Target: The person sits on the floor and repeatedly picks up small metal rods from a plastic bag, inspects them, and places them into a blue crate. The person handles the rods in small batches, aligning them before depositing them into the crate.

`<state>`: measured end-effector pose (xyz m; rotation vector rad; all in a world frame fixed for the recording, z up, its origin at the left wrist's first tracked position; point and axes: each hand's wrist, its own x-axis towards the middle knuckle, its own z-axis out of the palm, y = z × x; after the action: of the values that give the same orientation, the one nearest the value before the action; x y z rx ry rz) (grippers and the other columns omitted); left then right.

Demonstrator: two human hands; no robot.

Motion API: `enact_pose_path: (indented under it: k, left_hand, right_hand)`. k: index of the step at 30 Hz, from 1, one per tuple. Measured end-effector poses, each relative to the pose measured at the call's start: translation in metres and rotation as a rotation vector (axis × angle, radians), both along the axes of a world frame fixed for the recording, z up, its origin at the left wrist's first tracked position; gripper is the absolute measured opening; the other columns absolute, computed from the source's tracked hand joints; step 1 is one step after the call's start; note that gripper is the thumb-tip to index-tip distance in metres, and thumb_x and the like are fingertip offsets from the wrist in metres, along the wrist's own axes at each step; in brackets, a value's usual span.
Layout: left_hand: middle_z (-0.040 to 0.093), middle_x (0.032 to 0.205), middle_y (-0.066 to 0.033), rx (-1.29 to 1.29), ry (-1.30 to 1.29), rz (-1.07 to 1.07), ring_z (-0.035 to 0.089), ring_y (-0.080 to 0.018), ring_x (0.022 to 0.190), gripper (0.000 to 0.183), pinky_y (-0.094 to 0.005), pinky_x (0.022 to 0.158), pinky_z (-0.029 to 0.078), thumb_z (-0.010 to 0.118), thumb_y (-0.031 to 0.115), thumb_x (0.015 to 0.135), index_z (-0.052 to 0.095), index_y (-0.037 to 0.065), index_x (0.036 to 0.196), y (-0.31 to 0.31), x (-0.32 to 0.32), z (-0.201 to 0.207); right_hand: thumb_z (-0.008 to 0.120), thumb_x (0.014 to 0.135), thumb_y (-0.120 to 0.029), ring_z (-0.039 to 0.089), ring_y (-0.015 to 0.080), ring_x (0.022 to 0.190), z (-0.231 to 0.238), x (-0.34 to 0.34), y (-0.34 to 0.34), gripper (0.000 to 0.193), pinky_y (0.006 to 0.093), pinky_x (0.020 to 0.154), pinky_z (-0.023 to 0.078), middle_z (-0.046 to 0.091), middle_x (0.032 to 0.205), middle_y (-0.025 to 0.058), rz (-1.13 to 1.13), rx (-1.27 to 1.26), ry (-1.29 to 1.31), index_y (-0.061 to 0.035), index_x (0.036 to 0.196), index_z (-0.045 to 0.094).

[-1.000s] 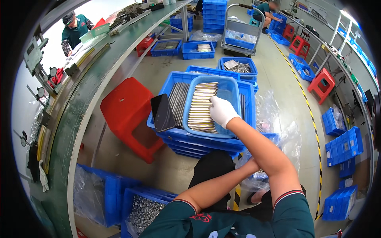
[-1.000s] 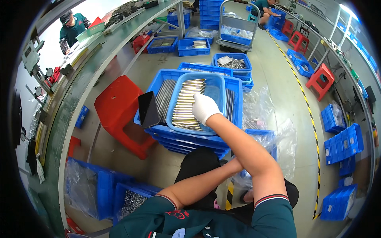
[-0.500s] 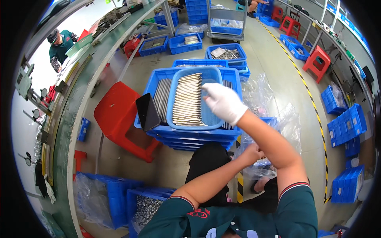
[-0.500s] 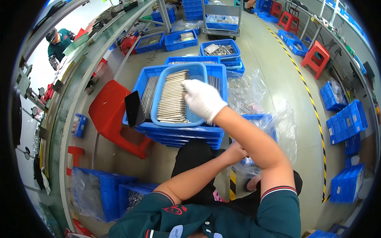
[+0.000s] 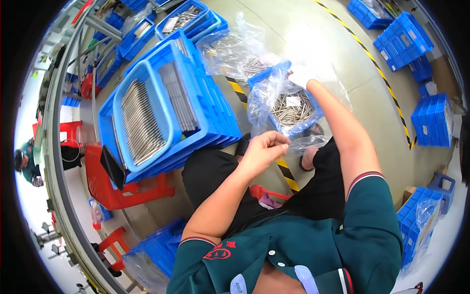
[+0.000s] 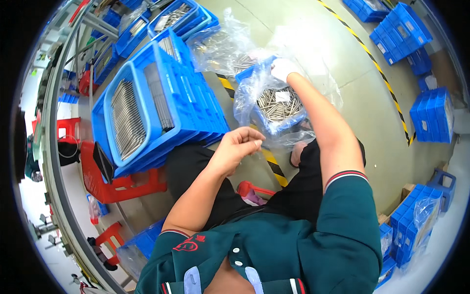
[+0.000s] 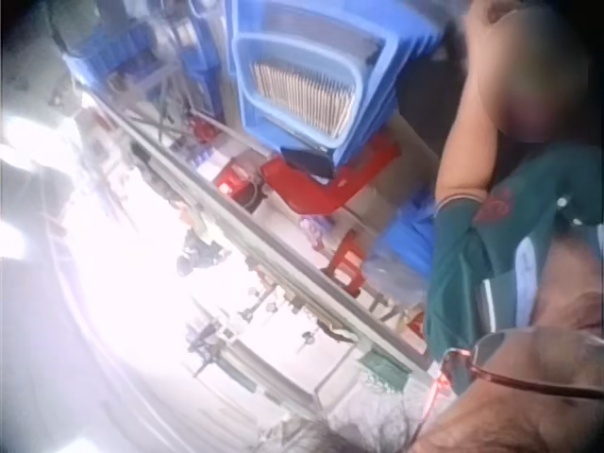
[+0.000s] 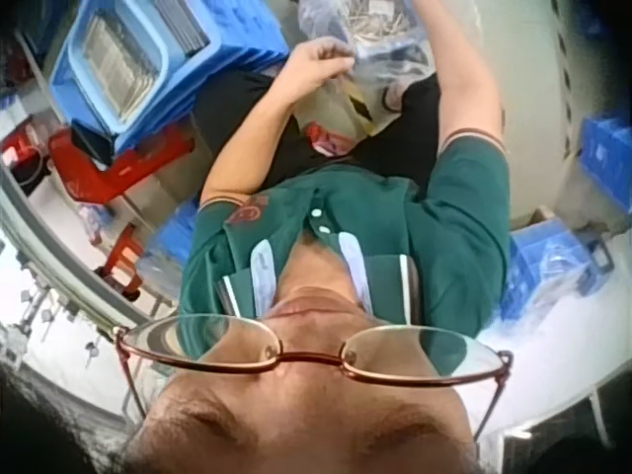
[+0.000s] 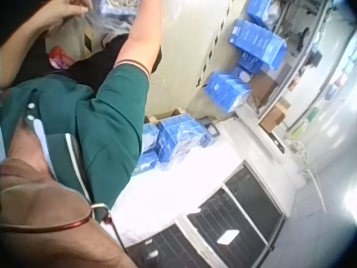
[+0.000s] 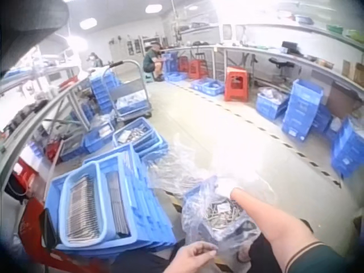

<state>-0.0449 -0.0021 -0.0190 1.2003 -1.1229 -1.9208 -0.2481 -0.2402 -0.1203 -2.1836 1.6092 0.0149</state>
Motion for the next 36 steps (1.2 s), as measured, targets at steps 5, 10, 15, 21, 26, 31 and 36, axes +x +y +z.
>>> enact_pose_path:
  k: [5, 10, 15, 21, 26, 31, 36]
  left_hand:
    - [0.061, 0.082, -0.0019, 0.067, -0.073, -0.176, 0.056, -0.0067, 0.077, 0.02, -0.0223, 0.07, 0.045, 0.061, 0.011, 0.086, 0.059, -0.001, 0.102, 0.0, -0.019, -0.006]
    - [0.06, 0.081, -0.0022, 0.093, -0.101, -0.195, 0.057, -0.0071, 0.076, 0.018, -0.0219, 0.069, 0.046, 0.061, 0.01, 0.087, 0.058, -0.001, 0.101, -0.006, -0.021, -0.003]
    - [0.06, 0.078, -0.002, 0.156, -0.094, -0.175, 0.055, -0.0064, 0.072, 0.016, -0.0211, 0.066, 0.046, 0.06, 0.009, 0.088, 0.058, -0.002, 0.099, -0.005, -0.018, -0.008]
    - [0.06, 0.077, -0.0014, 0.165, -0.14, -0.221, 0.054, -0.0049, 0.071, 0.017, -0.0199, 0.063, 0.044, 0.06, 0.01, 0.088, 0.058, -0.002, 0.099, -0.011, -0.023, 0.002]
    - [0.06, 0.078, -0.0015, 0.125, -0.126, -0.2, 0.054, -0.0051, 0.071, 0.018, -0.0202, 0.064, 0.044, 0.061, 0.013, 0.089, 0.059, -0.002, 0.1, -0.007, -0.018, 0.0]
    - [0.061, 0.079, -0.002, 0.126, -0.159, -0.206, 0.055, -0.0062, 0.074, 0.018, -0.0214, 0.066, 0.044, 0.061, 0.012, 0.088, 0.06, -0.002, 0.1, -0.009, -0.019, 0.005]
    - [0.061, 0.081, -0.0031, 0.157, -0.193, -0.223, 0.056, -0.0076, 0.075, 0.018, -0.0228, 0.066, 0.045, 0.062, 0.013, 0.088, 0.061, -0.002, 0.098, -0.014, -0.018, 0.006]
  right_hand:
    - [0.047, 0.082, -0.025, 0.061, 0.0333, 0.102, -0.127, -0.024, 0.026, 0.034, 0.0394, 0.088, 0.047, 0.064, 0.105, 0.0216, 0.072, 0.326, 0.249, -0.0032, 0.099, 0.068]
    - [0.045, 0.085, -0.026, 0.056, 0.0335, 0.112, -0.18, -0.026, 0.044, 0.039, 0.0418, 0.09, 0.047, 0.056, 0.123, 0.0196, -0.126, 0.346, -0.005, -0.0084, 0.116, 0.059]
    - [0.046, 0.085, -0.026, 0.055, 0.0334, 0.113, -0.155, -0.018, 0.057, 0.041, 0.0402, 0.093, 0.045, 0.054, 0.127, 0.0176, -0.255, 0.389, -0.027, -0.0121, 0.122, 0.056]
    - [0.048, 0.082, -0.019, 0.06, 0.0328, 0.105, -0.211, -0.045, 0.06, 0.041, 0.0388, 0.091, 0.046, 0.061, 0.115, 0.0194, -0.328, 0.389, 0.11, -0.0052, 0.119, 0.059]
    - [0.049, 0.08, -0.013, 0.06, 0.0321, 0.101, -0.206, -0.023, 0.067, 0.029, 0.0408, 0.085, 0.048, 0.062, 0.109, 0.0196, -0.175, -0.012, 0.077, -0.0046, 0.102, 0.065]
    - [0.053, 0.079, -0.011, 0.061, 0.0245, 0.092, -0.216, 0.009, 0.067, 0.018, 0.0394, 0.077, 0.047, 0.067, 0.089, 0.0096, 0.274, -0.057, 0.347, -0.0095, 0.079, 0.071]
    - [0.054, 0.08, -0.014, 0.063, 0.0231, 0.089, -0.239, 0.019, 0.071, 0.018, 0.0386, 0.074, 0.046, 0.069, 0.087, 0.0085, 0.258, -0.104, 0.345, -0.0113, 0.082, 0.072]
